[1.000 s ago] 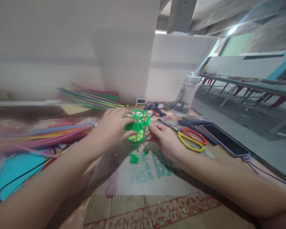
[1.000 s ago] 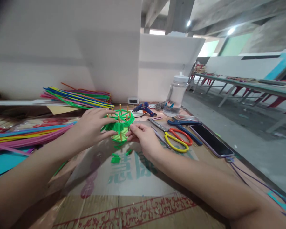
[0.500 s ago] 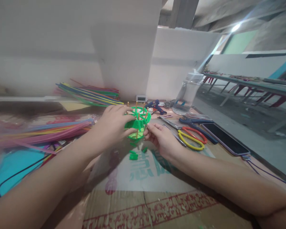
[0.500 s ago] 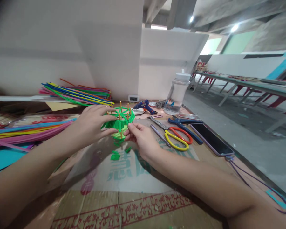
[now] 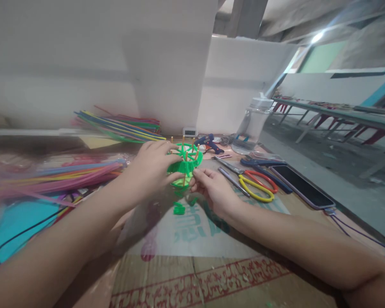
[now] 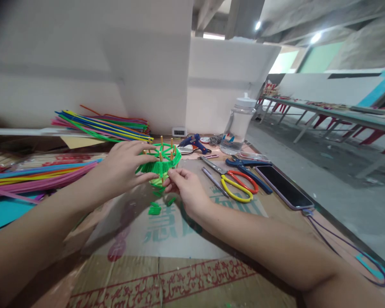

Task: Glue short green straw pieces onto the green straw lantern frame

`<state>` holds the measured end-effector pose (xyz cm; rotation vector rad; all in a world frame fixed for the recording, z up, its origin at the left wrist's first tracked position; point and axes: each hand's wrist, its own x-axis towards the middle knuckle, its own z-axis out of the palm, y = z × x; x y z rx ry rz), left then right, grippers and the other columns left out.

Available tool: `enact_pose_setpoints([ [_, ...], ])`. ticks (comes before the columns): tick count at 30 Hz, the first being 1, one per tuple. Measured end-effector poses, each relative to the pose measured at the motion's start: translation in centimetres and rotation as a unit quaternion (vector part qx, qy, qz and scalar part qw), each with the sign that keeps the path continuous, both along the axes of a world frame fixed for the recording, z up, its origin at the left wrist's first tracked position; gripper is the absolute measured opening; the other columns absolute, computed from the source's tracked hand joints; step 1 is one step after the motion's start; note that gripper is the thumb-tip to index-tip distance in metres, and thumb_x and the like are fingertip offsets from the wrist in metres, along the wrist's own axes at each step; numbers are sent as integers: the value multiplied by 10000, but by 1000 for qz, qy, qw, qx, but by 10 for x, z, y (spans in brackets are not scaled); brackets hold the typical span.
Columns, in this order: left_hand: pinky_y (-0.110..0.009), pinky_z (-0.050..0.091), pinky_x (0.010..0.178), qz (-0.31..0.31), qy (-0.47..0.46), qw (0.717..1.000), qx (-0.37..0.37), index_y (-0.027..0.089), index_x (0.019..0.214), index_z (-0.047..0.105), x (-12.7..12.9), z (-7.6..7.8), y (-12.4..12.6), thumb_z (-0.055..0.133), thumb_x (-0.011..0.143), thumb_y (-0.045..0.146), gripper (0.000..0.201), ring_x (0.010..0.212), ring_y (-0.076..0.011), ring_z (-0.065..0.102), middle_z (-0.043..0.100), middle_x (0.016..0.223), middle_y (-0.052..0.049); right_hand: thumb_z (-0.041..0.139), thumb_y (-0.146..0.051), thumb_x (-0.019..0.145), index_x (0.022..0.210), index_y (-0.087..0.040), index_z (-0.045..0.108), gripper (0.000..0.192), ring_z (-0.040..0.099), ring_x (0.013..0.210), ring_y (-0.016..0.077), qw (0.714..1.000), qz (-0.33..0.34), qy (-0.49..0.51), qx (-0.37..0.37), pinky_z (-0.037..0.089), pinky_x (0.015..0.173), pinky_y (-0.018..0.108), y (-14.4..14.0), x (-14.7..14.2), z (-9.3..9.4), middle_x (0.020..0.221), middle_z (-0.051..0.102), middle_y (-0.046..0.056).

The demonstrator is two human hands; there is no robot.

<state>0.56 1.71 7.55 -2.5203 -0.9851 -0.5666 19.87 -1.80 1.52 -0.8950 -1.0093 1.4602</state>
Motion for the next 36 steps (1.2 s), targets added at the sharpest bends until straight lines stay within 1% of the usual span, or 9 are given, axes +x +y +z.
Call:
enact_pose_setpoints([
  [8,-525,430,1029,3,-5,1000,-1,201,1093,738,0,0,-1,742,846,440,344,1235,-357,564,663,1287,-127,846,-514,690,723,-160,646,408,602,568,93,1000,16,-1,-1,524,614,238,5,3,-2,675,677,3],
  [13,-529,424,1033,2,-8,1000,-6,212,1079,747,1,1,-2,724,858,443,320,1215,-352,576,668,1281,-119,785,-568,740,783,-174,668,413,606,553,104,999,-5,-35,8,517,595,250,7,10,-2,677,692,8],
  [15,-526,428,1028,3,-5,1000,-3,210,1080,744,0,2,-2,723,859,443,321,1217,-352,575,665,1283,-120,778,-566,754,771,-176,668,406,608,559,106,998,-8,-50,26,519,599,256,6,11,-1,682,690,12],
  [19,-532,438,1015,8,6,1000,-1,199,1094,736,0,1,-1,726,856,448,344,1219,-361,571,664,1276,-131,776,-566,758,715,-175,657,411,604,551,103,997,7,-68,44,514,586,252,5,8,2,663,683,11],
  [22,-526,440,1014,6,4,1000,-1,202,1089,736,0,1,-2,733,852,441,337,1221,-360,570,663,1280,-131,798,-556,734,723,-175,664,403,605,551,105,997,10,-66,42,513,579,245,6,6,3,646,686,6],
  [26,-519,438,1013,10,4,1000,3,211,1092,735,0,0,-2,730,855,447,334,1222,-355,571,661,1286,-128,825,-535,705,688,-180,661,391,600,563,107,998,5,-61,32,518,586,246,8,6,3,634,681,1],
  [33,-535,432,1026,9,4,1000,-3,200,1094,740,1,1,-2,736,853,434,336,1232,-362,568,664,1282,-136,810,-505,734,671,-183,646,367,582,550,98,998,15,-61,14,519,591,254,10,5,3,658,674,3],
  [36,-540,435,1021,7,2,1000,-4,190,1097,744,0,1,-2,736,852,435,347,1228,-369,570,664,1278,-141,753,-571,773,725,-188,638,403,592,550,113,996,21,-85,19,507,579,267,11,8,1,660,678,13],
])
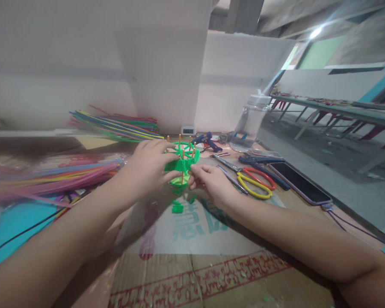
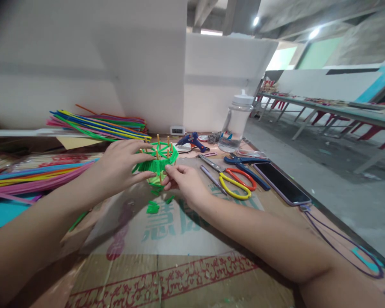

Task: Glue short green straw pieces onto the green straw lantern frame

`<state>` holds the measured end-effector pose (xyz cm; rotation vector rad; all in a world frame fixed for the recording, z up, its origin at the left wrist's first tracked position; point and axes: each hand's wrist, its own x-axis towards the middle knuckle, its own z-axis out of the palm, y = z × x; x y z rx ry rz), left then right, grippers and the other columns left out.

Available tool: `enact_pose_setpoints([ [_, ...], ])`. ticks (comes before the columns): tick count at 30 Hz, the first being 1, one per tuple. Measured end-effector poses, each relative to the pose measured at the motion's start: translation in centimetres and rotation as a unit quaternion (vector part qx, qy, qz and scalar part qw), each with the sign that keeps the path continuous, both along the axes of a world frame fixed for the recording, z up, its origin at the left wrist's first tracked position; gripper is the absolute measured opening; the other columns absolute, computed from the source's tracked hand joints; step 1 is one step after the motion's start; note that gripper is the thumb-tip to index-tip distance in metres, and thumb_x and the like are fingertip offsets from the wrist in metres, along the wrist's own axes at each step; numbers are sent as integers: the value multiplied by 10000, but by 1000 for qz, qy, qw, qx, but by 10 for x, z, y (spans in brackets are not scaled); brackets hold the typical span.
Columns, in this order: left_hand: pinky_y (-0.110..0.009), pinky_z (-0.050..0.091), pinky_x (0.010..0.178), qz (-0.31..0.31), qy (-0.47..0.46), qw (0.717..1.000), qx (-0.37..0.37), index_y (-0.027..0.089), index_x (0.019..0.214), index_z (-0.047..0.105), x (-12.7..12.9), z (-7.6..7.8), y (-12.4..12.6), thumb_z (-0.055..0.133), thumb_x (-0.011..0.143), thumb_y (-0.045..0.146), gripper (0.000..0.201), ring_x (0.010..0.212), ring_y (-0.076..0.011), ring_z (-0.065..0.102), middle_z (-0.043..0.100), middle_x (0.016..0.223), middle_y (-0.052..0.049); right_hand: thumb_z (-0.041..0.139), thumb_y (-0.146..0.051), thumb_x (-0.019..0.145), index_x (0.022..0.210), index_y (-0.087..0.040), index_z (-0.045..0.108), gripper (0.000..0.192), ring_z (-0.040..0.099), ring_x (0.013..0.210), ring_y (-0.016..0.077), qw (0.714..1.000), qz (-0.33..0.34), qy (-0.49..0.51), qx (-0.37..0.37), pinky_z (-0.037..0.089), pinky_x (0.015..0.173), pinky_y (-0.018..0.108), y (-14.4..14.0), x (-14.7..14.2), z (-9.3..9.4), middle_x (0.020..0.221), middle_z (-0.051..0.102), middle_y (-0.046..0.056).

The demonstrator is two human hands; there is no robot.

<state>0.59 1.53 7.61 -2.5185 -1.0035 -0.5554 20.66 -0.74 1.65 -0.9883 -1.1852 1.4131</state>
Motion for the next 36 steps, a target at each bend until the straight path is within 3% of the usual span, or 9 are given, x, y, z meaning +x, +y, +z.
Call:
enact_pose_setpoints([
  [4,-537,432,1025,-8,-5,1000,2,192,1088,747,-1,0,1,732,853,456,354,1223,-365,571,662,1288,-134,690,-558,841,798,-217,604,354,548,549,124,981,-71,-116,141,452,572,275,1,14,4,616,614,-24],
  [6,-534,427,1033,-6,-4,1000,0,202,1093,742,-1,0,1,723,860,464,352,1227,-359,567,659,1296,-127,707,-475,860,930,-236,653,255,534,600,136,934,-98,-217,267,443,623,289,2,25,10,659,600,-29],
  [9,-528,418,1044,-1,-2,1000,-7,214,1103,734,0,1,1,729,855,461,350,1234,-353,561,662,1283,-117,686,-424,899,1127,-270,700,276,556,693,170,845,-72,-358,391,453,739,333,5,36,20,747,630,0],
  [13,-535,422,1038,-2,-8,1000,-14,193,1116,735,1,1,0,755,836,431,368,1228,-364,565,664,1272,-130,618,-370,959,1158,-277,709,239,614,807,203,769,-54,-437,464,463,825,365,10,36,22,858,688,41],
  [19,-547,426,1037,-9,-8,1000,-6,187,1113,741,1,1,0,751,843,423,360,1230,-370,569,668,1273,-130,563,-256,995,1083,-182,695,175,644,836,190,677,-84,-470,560,487,758,321,15,31,14,909,721,75],
  [22,-543,436,1028,-8,-8,1000,0,186,1109,743,0,1,0,745,846,447,371,1215,-367,580,674,1262,-133,552,-251,1002,1069,-171,684,169,639,807,175,659,-91,-476,574,487,735,307,15,32,14,902,720,71],
  [27,-540,431,1041,-10,-4,1000,5,200,1099,741,0,0,1,754,838,457,366,1221,-360,577,677,1257,-117,582,-345,994,1131,-176,657,230,590,649,141,680,-116,-475,547,435,619,267,13,35,18,748,671,11],
  [32,-533,445,1022,-11,-6,1000,5,210,1084,736,-1,0,0,750,846,445,335,1221,-356,578,674,1260,-109,581,-424,992,1224,-121,641,387,616,687,164,616,-94,-518,586,424,631,284,19,36,20,796,700,53],
  [36,-536,444,1019,-14,-12,1000,5,214,1095,734,-1,0,0,744,851,444,336,1229,-356,576,674,1262,-110,552,-426,1006,1204,-133,658,369,629,697,173,610,-105,-531,579,414,629,285,23,34,20,776,702,53],
])
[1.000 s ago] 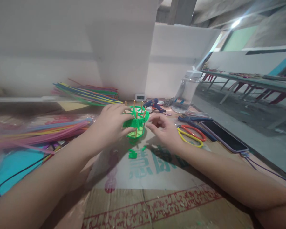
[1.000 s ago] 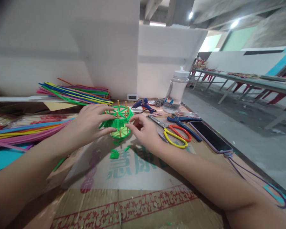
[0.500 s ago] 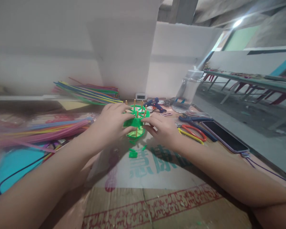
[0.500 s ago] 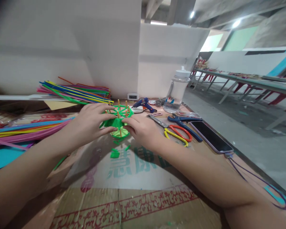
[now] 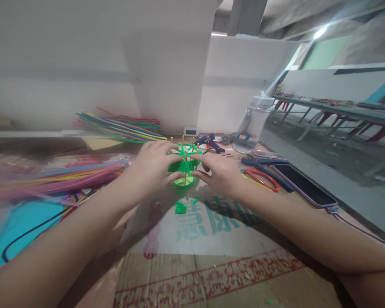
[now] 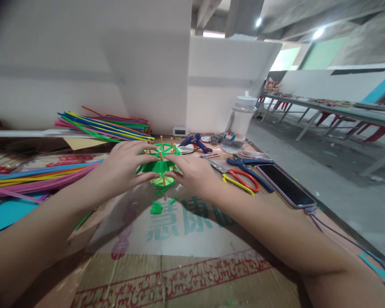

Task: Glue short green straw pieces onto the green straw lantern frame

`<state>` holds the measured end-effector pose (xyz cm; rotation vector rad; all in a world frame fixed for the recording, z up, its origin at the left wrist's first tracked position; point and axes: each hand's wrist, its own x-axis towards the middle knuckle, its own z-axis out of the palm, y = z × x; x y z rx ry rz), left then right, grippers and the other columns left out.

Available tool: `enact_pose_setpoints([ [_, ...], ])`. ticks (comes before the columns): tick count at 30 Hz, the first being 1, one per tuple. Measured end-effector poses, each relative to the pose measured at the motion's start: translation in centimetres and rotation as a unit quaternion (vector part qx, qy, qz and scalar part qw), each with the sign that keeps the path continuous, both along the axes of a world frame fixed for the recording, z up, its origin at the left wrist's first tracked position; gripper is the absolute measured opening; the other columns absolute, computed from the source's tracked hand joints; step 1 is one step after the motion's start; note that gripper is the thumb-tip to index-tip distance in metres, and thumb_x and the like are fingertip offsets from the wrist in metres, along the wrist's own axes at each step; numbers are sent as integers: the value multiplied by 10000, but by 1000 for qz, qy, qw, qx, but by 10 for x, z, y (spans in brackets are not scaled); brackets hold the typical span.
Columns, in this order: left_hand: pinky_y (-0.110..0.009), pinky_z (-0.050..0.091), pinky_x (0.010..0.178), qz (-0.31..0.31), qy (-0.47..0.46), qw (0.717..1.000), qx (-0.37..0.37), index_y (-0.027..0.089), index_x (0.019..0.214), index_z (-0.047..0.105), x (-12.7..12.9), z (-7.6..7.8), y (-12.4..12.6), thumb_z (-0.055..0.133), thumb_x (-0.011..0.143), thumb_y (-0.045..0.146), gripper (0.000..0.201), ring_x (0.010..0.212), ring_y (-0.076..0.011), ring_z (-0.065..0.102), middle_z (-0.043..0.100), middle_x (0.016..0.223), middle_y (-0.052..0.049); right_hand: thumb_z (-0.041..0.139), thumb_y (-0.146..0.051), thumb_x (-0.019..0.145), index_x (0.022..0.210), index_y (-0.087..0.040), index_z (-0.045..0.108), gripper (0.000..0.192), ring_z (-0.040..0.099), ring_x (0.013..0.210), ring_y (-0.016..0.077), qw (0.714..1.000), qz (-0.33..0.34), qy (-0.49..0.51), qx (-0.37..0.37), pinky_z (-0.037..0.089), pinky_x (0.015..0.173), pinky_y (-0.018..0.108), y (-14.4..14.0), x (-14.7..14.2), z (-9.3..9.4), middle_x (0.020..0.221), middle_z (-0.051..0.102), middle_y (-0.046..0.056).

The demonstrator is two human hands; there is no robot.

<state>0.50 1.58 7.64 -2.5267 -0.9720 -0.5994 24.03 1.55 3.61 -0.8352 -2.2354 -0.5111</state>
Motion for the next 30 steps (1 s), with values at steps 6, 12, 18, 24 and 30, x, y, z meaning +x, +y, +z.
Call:
enact_pose_setpoints([
  [6,-531,439,1022,4,5,1000,3,207,1095,734,1,0,0,739,851,464,354,1220,-353,578,676,1258,-108,561,-396,998,1159,-127,664,330,628,713,180,1000,3,5,-1,435,642,291,-5,-4,1,791,701,62],
  [12,-516,423,1041,15,10,1000,-6,221,1099,732,2,2,-2,729,859,457,336,1234,-342,571,675,1265,-103,553,-307,991,1160,-141,658,259,626,715,174,1000,-3,8,-17,443,644,290,-8,-6,0,803,704,54],
  [18,-526,425,1033,15,8,1000,-15,227,1129,734,1,2,-1,741,852,450,357,1227,-351,571,672,1269,-105,524,-283,1011,1184,-135,658,265,648,757,186,999,7,15,-31,473,681,303,-5,-7,0,816,713,63],
  [24,-531,428,1030,9,3,1000,-19,233,1170,732,1,1,-2,731,862,447,375,1256,-354,553,658,1299,-111,541,-363,1012,1208,-143,631,308,640,709,171,998,22,41,-36,481,661,293,-6,-4,1,839,720,66],
  [30,-533,427,1029,-1,-2,1000,-21,229,1139,741,0,1,-1,729,866,422,335,1243,-342,558,663,1295,-105,567,-325,998,1191,-143,642,276,657,743,192,999,44,28,0,493,663,310,-5,1,-4,816,720,74],
])
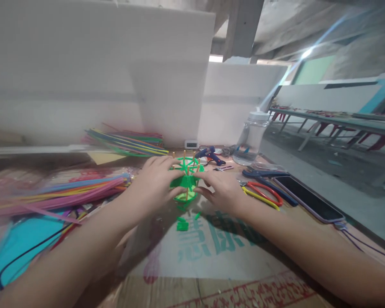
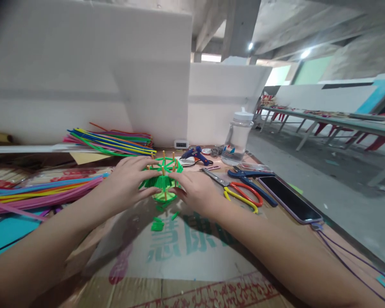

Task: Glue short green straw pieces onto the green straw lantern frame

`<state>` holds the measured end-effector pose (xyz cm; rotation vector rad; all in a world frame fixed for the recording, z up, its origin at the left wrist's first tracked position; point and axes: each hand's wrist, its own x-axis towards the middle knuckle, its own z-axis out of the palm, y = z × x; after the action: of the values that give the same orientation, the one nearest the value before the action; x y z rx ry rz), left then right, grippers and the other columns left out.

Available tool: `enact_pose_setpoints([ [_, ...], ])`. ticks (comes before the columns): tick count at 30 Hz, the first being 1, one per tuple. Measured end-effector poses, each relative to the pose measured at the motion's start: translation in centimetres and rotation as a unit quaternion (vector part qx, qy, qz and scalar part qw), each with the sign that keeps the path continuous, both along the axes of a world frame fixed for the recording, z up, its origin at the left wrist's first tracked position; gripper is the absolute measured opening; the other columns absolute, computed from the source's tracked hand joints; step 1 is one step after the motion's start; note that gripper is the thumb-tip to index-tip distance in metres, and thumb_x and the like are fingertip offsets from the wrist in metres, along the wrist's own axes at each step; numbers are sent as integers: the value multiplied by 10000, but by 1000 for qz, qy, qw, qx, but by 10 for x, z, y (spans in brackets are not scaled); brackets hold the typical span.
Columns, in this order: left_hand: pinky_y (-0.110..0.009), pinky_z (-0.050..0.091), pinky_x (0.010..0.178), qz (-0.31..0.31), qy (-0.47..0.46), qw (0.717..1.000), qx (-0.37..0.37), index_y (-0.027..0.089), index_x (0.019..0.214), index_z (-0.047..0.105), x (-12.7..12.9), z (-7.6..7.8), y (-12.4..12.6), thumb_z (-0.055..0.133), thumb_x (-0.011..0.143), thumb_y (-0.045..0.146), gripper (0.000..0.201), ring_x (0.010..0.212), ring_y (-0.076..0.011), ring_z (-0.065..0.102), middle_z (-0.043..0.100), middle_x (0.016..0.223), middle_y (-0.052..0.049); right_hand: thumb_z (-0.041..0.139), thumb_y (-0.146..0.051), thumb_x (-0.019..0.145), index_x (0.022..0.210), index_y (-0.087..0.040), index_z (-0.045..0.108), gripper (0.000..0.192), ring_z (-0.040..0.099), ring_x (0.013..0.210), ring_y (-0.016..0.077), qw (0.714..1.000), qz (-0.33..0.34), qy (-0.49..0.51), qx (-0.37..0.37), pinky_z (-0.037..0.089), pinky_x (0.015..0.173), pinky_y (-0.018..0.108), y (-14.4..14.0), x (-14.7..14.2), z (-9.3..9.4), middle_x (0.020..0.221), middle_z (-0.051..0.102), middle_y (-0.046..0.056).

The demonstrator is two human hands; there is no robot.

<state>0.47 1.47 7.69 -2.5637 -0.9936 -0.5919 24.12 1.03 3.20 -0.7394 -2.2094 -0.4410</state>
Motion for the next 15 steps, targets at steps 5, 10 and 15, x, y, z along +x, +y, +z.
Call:
enact_pose_setpoints([
  [5,-536,423,1032,0,-1,1000,-3,239,1139,742,0,0,1,726,867,416,325,1236,-341,556,666,1286,-110,513,-298,1022,1181,-149,646,256,650,733,191,1000,-8,-8,-5,491,653,316,0,2,-1,825,724,76],
  [10,-539,421,1036,3,2,1000,-8,237,1157,737,0,-1,1,724,869,417,340,1245,-344,554,660,1287,-120,540,-376,1014,1226,-139,636,332,657,763,196,1000,-7,-17,9,495,680,318,0,2,2,851,730,85],
  [15,-538,423,1034,3,7,1000,1,229,1159,736,0,-1,0,743,854,404,351,1253,-352,551,657,1298,-122,495,-314,1036,1193,-137,656,286,660,800,197,1000,-4,-25,12,493,690,320,2,2,3,883,740,96],
])
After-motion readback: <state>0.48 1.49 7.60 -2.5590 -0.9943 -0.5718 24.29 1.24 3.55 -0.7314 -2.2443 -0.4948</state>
